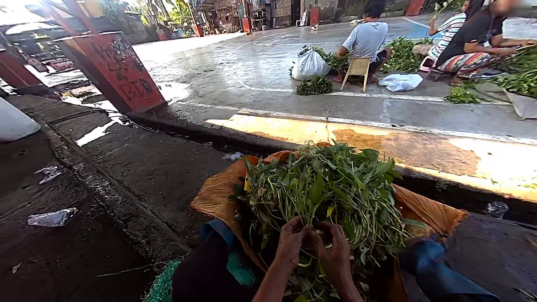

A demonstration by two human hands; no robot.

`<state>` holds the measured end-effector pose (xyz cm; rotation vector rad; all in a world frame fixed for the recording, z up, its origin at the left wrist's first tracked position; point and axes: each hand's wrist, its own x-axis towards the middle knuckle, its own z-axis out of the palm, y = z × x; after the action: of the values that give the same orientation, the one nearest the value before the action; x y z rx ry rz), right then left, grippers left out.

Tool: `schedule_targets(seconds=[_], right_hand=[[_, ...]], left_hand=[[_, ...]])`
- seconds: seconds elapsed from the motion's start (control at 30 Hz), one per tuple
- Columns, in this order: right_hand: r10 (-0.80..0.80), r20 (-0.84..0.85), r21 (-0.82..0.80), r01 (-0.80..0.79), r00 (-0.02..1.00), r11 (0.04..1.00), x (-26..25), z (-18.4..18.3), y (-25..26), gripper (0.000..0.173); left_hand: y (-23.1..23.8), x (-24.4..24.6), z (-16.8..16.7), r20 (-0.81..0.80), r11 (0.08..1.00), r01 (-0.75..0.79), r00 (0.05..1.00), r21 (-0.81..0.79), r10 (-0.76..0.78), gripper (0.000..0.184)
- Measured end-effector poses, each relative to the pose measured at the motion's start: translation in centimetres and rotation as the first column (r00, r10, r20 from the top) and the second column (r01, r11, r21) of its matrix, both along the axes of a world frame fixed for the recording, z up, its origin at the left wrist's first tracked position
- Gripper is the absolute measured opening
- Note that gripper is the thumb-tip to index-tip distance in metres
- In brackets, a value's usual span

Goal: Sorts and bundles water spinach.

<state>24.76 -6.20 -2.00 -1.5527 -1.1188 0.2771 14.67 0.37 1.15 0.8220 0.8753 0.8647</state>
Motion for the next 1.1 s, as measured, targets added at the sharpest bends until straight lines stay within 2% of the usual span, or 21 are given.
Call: schedule_targets(seconds=[0.07, 0.13, 0.2, 0.27, 0.37, 0.43, 0.5, 0.53, 0.57, 0.6, 0.63, 0.67, 0.7, 0.73, 0.77, 0.8, 0.9, 0.93, 1.0, 1.03, 1.1], right_hand=[[0.053, -0.208, -0.095, -0.074, 0.977, 0.993, 0.3, 1.3, 1.3, 0.051], [0.049, -0.422, -0.126, -0.112, 0.905, 0.986, 0.5, 2.5, 2.8, 0.042], [-0.009, -0.645, -0.056, -0.035, 0.764, 0.998, 0.3, 3.7, 4.1, 0.028], [-0.017, -0.82, 0.012, 0.046, 0.573, 0.999, 0.1, 4.7, 4.8, 0.025], [0.027, -0.929, 0.072, 0.109, 0.369, 0.991, 0.0, 4.8, 5.0, 0.025], [0.13, -0.935, 0.164, 0.078, 0.33, 0.983, 0.0, 3.9, 4.3, 0.019], [0.309, -0.864, 0.306, -0.073, 0.398, 0.949, 0.1, 1.8, 2.8, 0.023], [0.37, -0.793, 0.306, -0.209, 0.483, 0.929, 0.2, 0.9, 1.7, 0.026], [0.402, -0.684, 0.211, -0.363, 0.609, 0.908, 0.4, 0.1, 0.2, 0.026], [0.427, -0.515, 0.009, -0.493, 0.743, 0.87, 1.0, -0.3, -1.6, 0.027], [0.483, -0.322, -0.27, -0.568, 0.814, 0.778, 1.9, 0.1, -3.4, 0.028], [0.564, -0.192, -0.53, -0.568, 0.803, 0.629, 2.8, 0.8, -4.8, 0.032], [0.644, -0.135, -0.725, -0.518, 0.753, 0.454, 3.5, 1.6, -5.8, 0.044], [0.694, -0.112, -0.85, -0.43, 0.711, 0.303, 4.0, 2.4, -6.4, 0.056], [0.717, -0.088, -0.901, -0.363, 0.692, 0.239, 4.3, 2.9, -6.8, 0.059], [0.718, -0.035, -0.899, -0.335, 0.696, 0.281, 4.7, 3.2, -7.0, 0.052], [0.52, 0.239, -0.642, -0.268, 0.82, 0.718, 4.8, 3.2, -4.9, 0.026], [0.456, 0.281, -0.594, -0.22, 0.844, 0.774, 4.6, 3.5, -3.3, 0.027], [0.495, 0.227, -0.689, -0.221, 0.839, 0.691, 4.4, 4.3, -0.2, 0.035], [0.551, 0.143, -0.731, -0.288, 0.822, 0.619, 4.4, 4.3, 1.2, 0.04], [0.658, 0.004, -0.695, -0.471, 0.753, 0.543, 4.2, 3.0, 3.4, 0.042]], left_hand=[[-0.2, 0.2, -0.1, 0.013, 1.0, -0.004, 1.0, -0.005, 0.005, 0.014], [-0.4, 0.5, 0.0, 0.017, 0.999, -0.007, 1.0, -0.032, 0.007, 0.015], [-0.6, 0.7, 0.1, 0.027, 0.997, -0.02, 0.999, -0.079, 0.022, 0.017], [-0.7, 0.8, 0.3, 0.06, 0.99, -0.037, 0.997, -0.136, 0.046, 0.016], [-0.5, 0.5, 0.3, 0.094, 0.964, -0.019, 0.995, -0.265, 0.046, 0.014], [0.0, 0.2, 0.1, 0.083, 0.952, 0.009, 0.996, -0.307, 0.017, 0.013], [0.5, 0.0, -0.2, 0.031, 0.948, -0.042, 0.998, -0.316, 0.055, 0.01], [0.9, -0.2, -0.4, 0.0, 0.944, -0.097, 0.995, -0.314, 0.102, 0.01], [1.4, -0.6, -0.6, -0.025, 0.939, -0.154, 0.988, -0.307, 0.154, 0.01], [1.9, -1.1, -0.9, -0.037, 0.931, -0.205, 0.978, -0.303, 0.203, 0.011], [2.6, -1.6, -1.1, -0.045, 0.92, -0.25, 0.968, -0.302, 0.248, 0.01], [3.2, -2.2, -1.2, -0.046, 0.912, -0.276, 0.96, -0.302, 0.275, 0.009], [3.6, -2.6, -1.3, -0.049, 0.908, -0.292, 0.955, -0.299, 0.291, 0.009], [4.1, -3.0, -1.3, -0.056, 0.907, -0.301, 0.953, -0.294, 0.298, 0.008], [4.3, -3.3, -1.3, -0.066, 0.908, -0.304, 0.952, -0.288, 0.298, 0.008], [4.4, -3.4, -1.4, -0.075, 0.909, -0.308, 0.951, -0.282, 0.299, 0.008], [4.6, -3.1, -1.1, -0.086, 0.917, -0.297, 0.955, -0.265, 0.285, 0.01], [4.5, -3.0, -1.0, -0.088, 0.924, -0.285, 0.958, -0.255, 0.272, 0.011], [4.4, -2.9, -0.6, -0.093, 0.948, -0.234, 0.971, -0.217, 0.219, 0.013], [4.4, -2.9, -0.4, -0.1, 0.959, -0.205, 0.977, -0.196, 0.189, 0.013], [4.5, -3.1, 0.0, -0.116, 0.973, -0.167, 0.982, -0.159, 0.149, 0.012]])
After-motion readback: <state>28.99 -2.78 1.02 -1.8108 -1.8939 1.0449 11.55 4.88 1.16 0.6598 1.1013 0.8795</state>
